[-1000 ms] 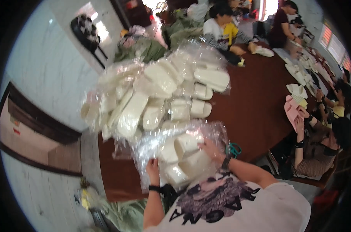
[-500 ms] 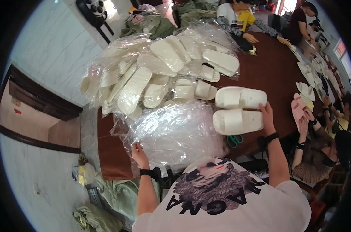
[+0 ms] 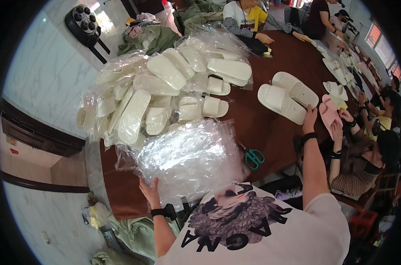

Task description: Sorting and packing foam slippers and components into plastic bags.

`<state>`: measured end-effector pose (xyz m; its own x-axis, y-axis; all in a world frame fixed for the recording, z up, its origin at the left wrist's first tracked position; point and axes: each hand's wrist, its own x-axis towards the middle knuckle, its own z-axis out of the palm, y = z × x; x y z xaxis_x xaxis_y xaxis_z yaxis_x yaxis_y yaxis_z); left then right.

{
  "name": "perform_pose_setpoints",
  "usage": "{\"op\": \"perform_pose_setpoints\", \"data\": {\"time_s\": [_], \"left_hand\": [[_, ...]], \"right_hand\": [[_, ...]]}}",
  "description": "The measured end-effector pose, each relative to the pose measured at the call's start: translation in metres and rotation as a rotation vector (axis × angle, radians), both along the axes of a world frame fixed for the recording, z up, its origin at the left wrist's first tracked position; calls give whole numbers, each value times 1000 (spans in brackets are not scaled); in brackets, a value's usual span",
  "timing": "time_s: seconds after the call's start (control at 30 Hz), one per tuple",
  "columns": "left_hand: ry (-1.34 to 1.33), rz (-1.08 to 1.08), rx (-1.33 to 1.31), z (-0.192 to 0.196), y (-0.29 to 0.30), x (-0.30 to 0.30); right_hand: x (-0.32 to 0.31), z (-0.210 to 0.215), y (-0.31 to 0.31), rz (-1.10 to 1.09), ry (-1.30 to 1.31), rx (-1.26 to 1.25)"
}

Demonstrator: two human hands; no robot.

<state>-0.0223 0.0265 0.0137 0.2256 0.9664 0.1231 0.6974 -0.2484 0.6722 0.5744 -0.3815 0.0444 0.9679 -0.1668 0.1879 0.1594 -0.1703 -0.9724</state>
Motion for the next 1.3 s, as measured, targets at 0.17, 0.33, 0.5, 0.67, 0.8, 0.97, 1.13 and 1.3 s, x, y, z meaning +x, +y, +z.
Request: {"op": "perform_pose_setpoints", "data": {"time_s": [0.17,0.33,0.5,0.67,0.8,0.97,1.13,1.3], "left_hand": [[-169,19,-18,-7,4,-16],[-249,-41,-277,5,24,-37],[-442,-254,-565,42,-8,1],[-391,-44,-419,36,-4,-10],[-249,-6,-250,22,-8,-31],[-56,22,-170,20,-22,-32],[-120,24,-84,37,-27,-23],[-281,-57,-14,69,-31,-8]], "right_hand": [[-59,3,60,128,-22,-101],[-220,67,141,1146,-204,-279],[-262,45,161,1313,-241,-1015],[-239,26,160,1054,-274,-772],[-270,99,189,1045,-531,-586],[-286,139,242,1490,-744,-567],[-313,128,342,1657,-887,-540],[-339,60,418,1608,-818,-715]]}}
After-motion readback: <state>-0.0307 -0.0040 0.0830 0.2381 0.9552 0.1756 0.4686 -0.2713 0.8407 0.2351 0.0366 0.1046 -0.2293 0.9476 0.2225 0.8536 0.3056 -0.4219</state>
